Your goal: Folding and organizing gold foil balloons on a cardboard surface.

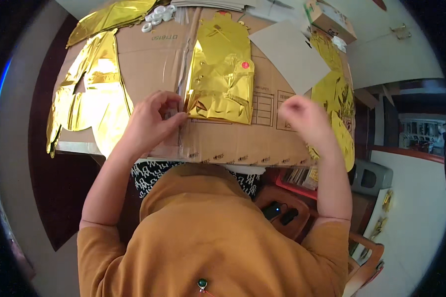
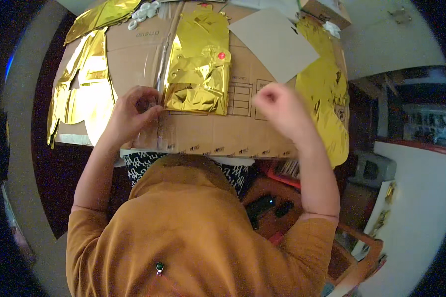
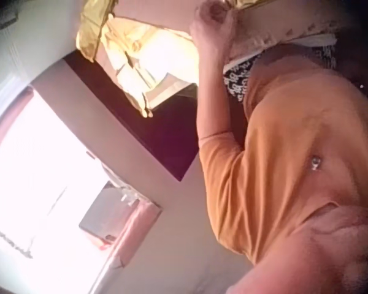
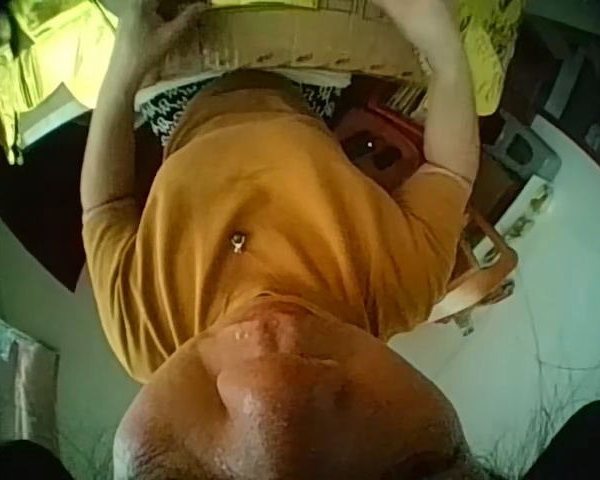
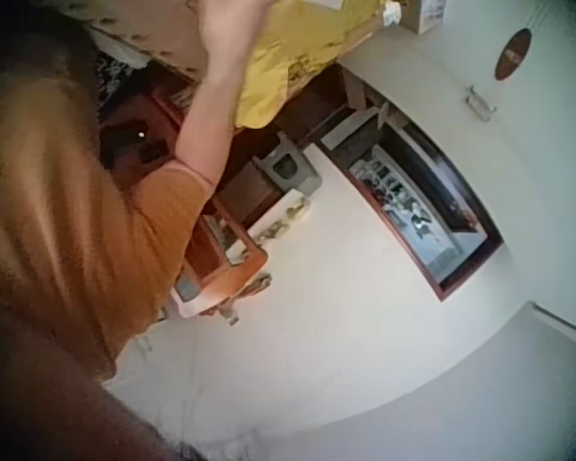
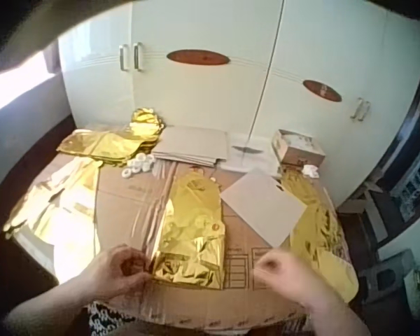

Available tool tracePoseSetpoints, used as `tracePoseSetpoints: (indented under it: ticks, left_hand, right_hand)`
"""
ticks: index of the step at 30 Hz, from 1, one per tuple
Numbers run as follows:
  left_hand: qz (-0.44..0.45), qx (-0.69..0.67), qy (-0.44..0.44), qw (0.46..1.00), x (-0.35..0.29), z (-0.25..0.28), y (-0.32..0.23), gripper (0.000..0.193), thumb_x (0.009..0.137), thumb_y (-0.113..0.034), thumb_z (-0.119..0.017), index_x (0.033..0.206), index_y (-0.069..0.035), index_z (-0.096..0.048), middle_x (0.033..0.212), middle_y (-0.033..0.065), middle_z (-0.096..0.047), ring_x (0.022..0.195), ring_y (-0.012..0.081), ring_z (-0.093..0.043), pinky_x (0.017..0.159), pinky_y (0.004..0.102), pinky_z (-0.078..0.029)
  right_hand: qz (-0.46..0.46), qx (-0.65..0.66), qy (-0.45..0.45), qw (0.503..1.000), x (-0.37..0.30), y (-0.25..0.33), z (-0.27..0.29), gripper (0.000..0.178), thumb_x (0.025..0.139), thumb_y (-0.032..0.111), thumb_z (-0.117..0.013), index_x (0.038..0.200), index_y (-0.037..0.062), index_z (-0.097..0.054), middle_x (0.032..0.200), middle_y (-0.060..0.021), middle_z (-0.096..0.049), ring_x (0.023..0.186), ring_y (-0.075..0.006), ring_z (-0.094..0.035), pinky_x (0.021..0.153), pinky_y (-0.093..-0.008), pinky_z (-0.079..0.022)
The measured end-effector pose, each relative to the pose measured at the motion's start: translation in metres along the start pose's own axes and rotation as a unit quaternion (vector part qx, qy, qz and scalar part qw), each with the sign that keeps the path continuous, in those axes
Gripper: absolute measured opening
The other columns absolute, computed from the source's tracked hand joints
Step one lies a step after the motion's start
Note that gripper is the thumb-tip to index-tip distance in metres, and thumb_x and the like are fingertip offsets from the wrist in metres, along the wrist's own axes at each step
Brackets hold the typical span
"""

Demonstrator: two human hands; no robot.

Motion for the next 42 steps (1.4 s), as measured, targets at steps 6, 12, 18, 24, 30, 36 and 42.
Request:
tracePoseSetpoints:
  ticks: [6, 12, 18, 24, 30, 36, 42]
  left_hand:
    - [-0.016, 0.099, 0.000, 0.995, 0.009, -0.002, -0.013, 0.042, 0.080, -0.025, -0.084, 0.110, -0.001, -0.067, 0.090, 0.0115, -0.070, 0.079, 0.0217, -0.067, 0.077, 0.0349, -0.055]
    - [-0.002, 0.125, 0.010, 0.992, 0.015, -0.011, 0.000, 0.046, 0.078, -0.034, -0.082, 0.111, -0.004, -0.070, 0.088, 0.0107, -0.071, 0.084, 0.0295, -0.070, 0.079, 0.0407, -0.055]
    - [-0.019, 0.120, -0.011, 0.993, 0.013, -0.011, 0.001, 0.043, 0.078, -0.034, -0.082, 0.109, -0.006, -0.071, 0.086, 0.0092, -0.072, 0.084, 0.0286, -0.070, 0.080, 0.0406, -0.055]
    - [-0.018, 0.102, 0.006, 0.995, 0.015, -0.008, 0.003, 0.043, 0.077, -0.033, -0.082, 0.107, -0.004, -0.071, 0.086, 0.0093, -0.073, 0.085, 0.0290, -0.071, 0.080, 0.0404, -0.056]
    - [0.014, 0.066, 0.078, 0.995, 0.018, -0.002, 0.004, 0.045, 0.075, -0.034, -0.082, 0.106, -0.003, -0.071, 0.088, 0.0111, -0.074, 0.085, 0.0299, -0.071, 0.079, 0.0398, -0.056]
    - [0.024, 0.111, 0.158, 0.981, 0.022, 0.001, -0.008, 0.042, 0.072, -0.034, -0.083, 0.099, -0.003, -0.072, 0.086, 0.0124, -0.073, 0.085, 0.0306, -0.071, 0.079, 0.0411, -0.055]
    - [0.031, 0.138, 0.183, 0.973, 0.020, -0.001, -0.012, 0.036, 0.072, -0.031, -0.083, 0.088, -0.002, -0.070, 0.080, 0.0139, -0.071, 0.079, 0.0312, -0.069, 0.075, 0.0432, -0.053]
  right_hand:
    - [-0.083, 0.039, 0.121, 0.988, 0.006, 0.008, -0.057, 0.030, 0.088, 0.026, -0.079, 0.100, 0.0007, -0.067, 0.081, -0.0013, -0.064, 0.059, -0.0070, -0.054, 0.051, -0.0235, -0.044]
    - [-0.073, 0.044, 0.122, 0.989, 0.018, 0.014, -0.070, 0.028, 0.086, 0.021, -0.080, 0.099, 0.0007, -0.067, 0.081, -0.0007, -0.064, 0.062, -0.0059, -0.054, 0.053, -0.0218, -0.042]
    - [-0.107, 0.133, 0.107, 0.979, 0.016, 0.027, -0.069, 0.023, 0.082, 0.019, -0.080, 0.091, -0.0003, -0.072, 0.078, -0.0035, -0.068, 0.069, -0.0123, -0.061, 0.065, -0.0273, -0.049]
    - [-0.154, 0.146, 0.222, 0.952, 0.016, 0.026, -0.075, 0.019, 0.087, 0.021, -0.077, 0.089, 0.0040, -0.069, 0.071, 0.0004, -0.060, 0.049, -0.0036, -0.044, 0.043, -0.0207, -0.031]
    - [-0.140, 0.144, 0.198, 0.959, 0.012, 0.020, -0.075, 0.016, 0.090, 0.017, -0.076, 0.089, 0.0039, -0.067, 0.070, 0.0002, -0.061, 0.047, -0.0034, -0.044, 0.043, -0.0206, -0.032]
    - [-0.131, 0.132, 0.189, 0.964, 0.010, 0.021, -0.075, 0.016, 0.092, 0.017, -0.075, 0.089, 0.0043, -0.066, 0.071, 0.0005, -0.061, 0.048, -0.0031, -0.045, 0.044, -0.0210, -0.032]
    - [-0.077, 0.127, 0.182, 0.972, 0.014, 0.017, -0.079, 0.016, 0.093, 0.018, -0.074, 0.090, 0.0040, -0.066, 0.072, 0.0016, -0.060, 0.054, -0.0031, -0.046, 0.047, -0.0216, -0.034]
Point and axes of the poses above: each hand's wrist, its own x-axis towards the middle knuckle, its own z-axis out of the back of the hand, y = z × x, the point moved 5 cm from there along x, towards the middle knuckle
